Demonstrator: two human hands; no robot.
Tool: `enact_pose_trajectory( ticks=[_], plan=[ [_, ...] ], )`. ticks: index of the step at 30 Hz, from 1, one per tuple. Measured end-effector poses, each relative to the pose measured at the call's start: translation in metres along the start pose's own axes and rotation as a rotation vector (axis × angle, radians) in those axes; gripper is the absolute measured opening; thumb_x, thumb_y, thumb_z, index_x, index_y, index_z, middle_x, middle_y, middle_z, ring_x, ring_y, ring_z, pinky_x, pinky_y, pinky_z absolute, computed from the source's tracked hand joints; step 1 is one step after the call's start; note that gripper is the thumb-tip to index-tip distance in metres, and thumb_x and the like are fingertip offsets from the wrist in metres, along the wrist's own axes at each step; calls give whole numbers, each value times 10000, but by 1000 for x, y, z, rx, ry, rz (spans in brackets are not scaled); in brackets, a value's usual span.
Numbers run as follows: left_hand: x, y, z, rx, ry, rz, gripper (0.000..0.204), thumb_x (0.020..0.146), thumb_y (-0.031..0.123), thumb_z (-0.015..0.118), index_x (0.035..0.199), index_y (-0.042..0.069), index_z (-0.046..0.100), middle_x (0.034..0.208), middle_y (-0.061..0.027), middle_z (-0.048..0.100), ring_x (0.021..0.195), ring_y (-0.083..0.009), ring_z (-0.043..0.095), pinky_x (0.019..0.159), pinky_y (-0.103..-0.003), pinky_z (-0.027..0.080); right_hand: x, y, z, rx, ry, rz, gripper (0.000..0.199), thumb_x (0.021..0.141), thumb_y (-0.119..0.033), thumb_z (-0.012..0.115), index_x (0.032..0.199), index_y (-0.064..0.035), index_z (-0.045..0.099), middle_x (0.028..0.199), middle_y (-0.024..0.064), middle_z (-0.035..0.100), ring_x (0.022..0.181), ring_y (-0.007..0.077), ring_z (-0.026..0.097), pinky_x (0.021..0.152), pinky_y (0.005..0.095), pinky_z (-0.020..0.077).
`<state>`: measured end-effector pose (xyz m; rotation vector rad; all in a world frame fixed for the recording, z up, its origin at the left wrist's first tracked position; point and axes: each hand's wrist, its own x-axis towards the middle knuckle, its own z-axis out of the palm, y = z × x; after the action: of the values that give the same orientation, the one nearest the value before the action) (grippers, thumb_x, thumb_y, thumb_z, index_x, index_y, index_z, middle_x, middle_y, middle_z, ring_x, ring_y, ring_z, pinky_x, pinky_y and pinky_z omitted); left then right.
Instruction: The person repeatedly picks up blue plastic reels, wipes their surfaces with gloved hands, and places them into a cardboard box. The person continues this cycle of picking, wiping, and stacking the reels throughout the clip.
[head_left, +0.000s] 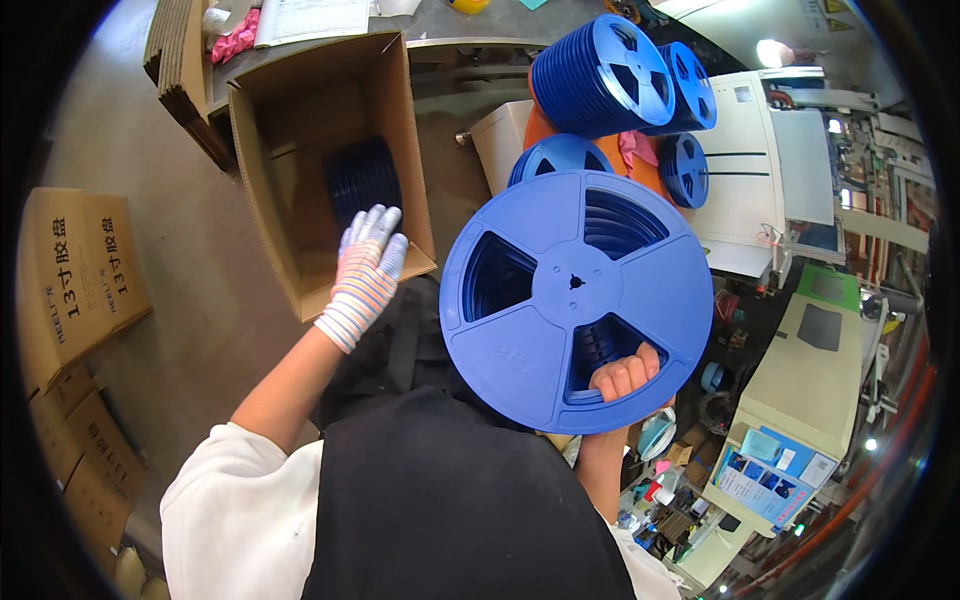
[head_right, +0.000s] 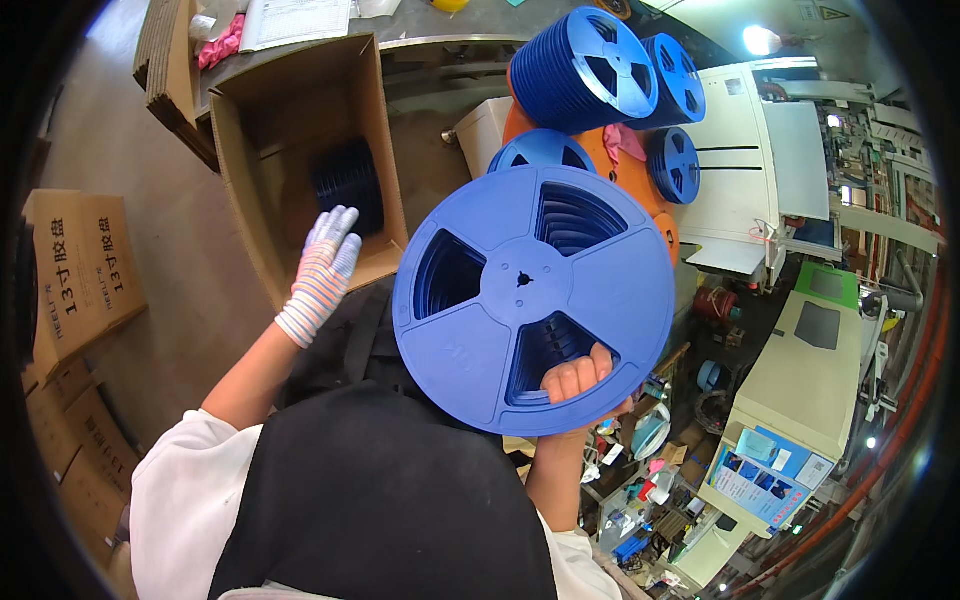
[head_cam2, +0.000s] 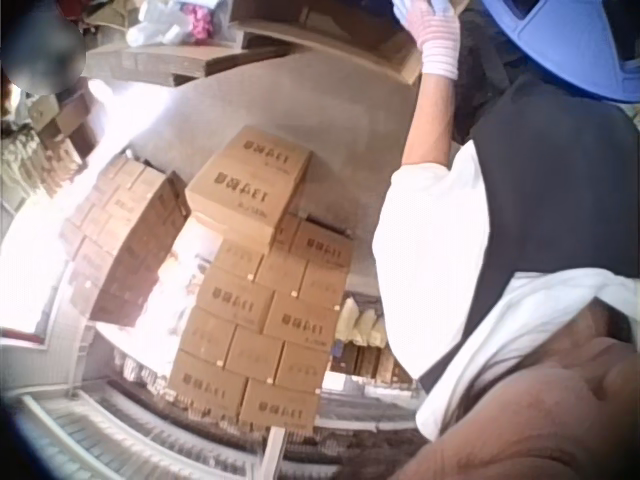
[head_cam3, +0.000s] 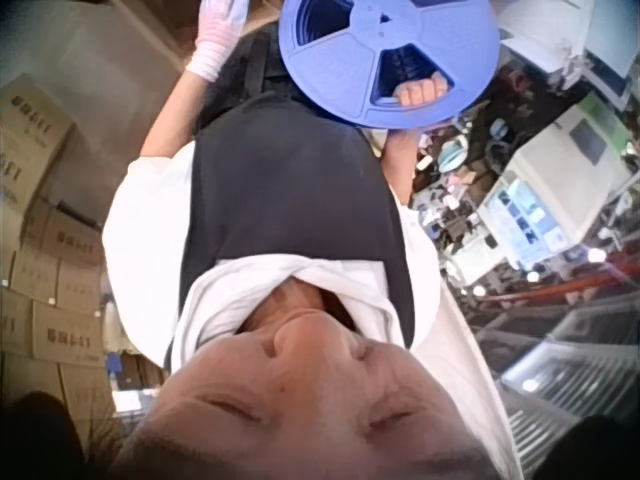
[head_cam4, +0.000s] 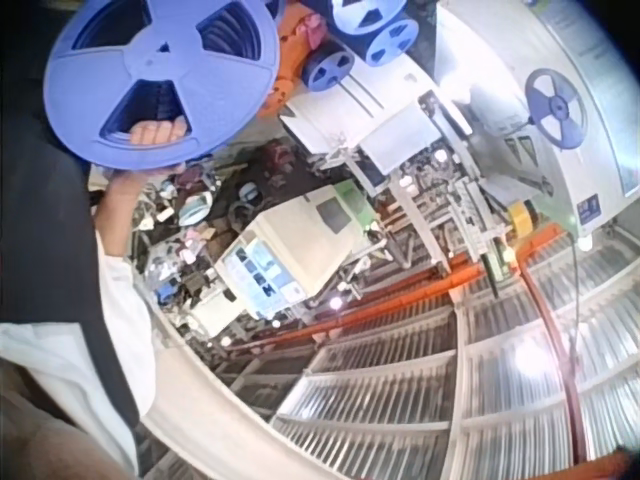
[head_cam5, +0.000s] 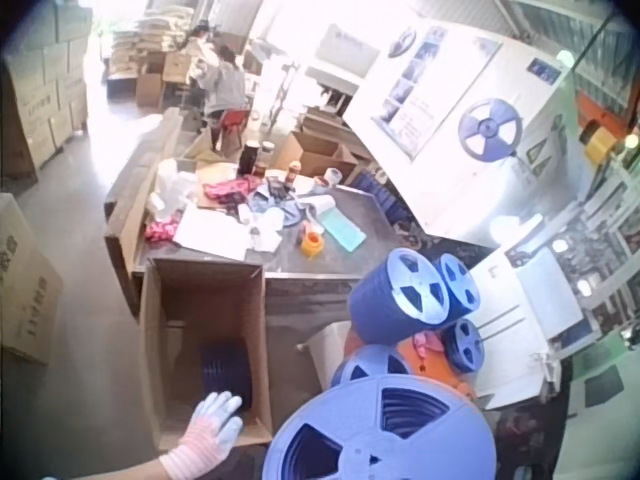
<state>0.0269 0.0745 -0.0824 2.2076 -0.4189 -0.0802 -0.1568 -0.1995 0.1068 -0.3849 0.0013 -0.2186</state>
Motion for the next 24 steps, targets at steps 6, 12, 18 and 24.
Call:
enact_pose_trajectory(
  ticks=[6, 12, 18, 24],
  plan=[
    [6, 121, -32, -482, -483, -113, 712, 897, 362, 686, 1466, 20, 429, 1371, -270, 535, 1329, -389, 471, 1117, -433, 365, 15, 29, 30, -227, 185, 92, 474, 823, -374, 769, 1060, -93, 470, 769, 4, 498, 655, 136, 500, 619, 345, 448],
    [19, 132, -49, -831, -621, -503, 1005, 770, 251, 775, 1579, 97, 199, 1485, -272, 401, 1372, -389, 423, 1139, -419, 340, 24, 66, 70, -642, 571, 199, 682, 754, -260, 707, 1323, 41, 483, 1183, 208, 644, 1066, 334, 654, 948, 455, 536],
    [28, 75, -100, -2030, -527, -530, 758, 859, 336, 689, 1457, -23, 393, 1298, -188, 584, 1240, -349, 562, 1095, -471, 442, 29, 60, 65, -607, 548, 80, 609, 821, -274, 674, 1325, 14, 490, 991, 144, 665, 863, 284, 674, 841, 444, 556],
    [11, 51, -96, -2536, -627, -388, 777, 886, 394, 679, 1461, -35, 378, 1344, -213, 547, 1326, -380, 483, 1122, -490, 411, 29, 54, 58, -647, 581, 41, 560, 870, -372, 636, 1288, -16, 529, 918, 111, 654, 801, 231, 654, 759, 419, 560]
  ],
)
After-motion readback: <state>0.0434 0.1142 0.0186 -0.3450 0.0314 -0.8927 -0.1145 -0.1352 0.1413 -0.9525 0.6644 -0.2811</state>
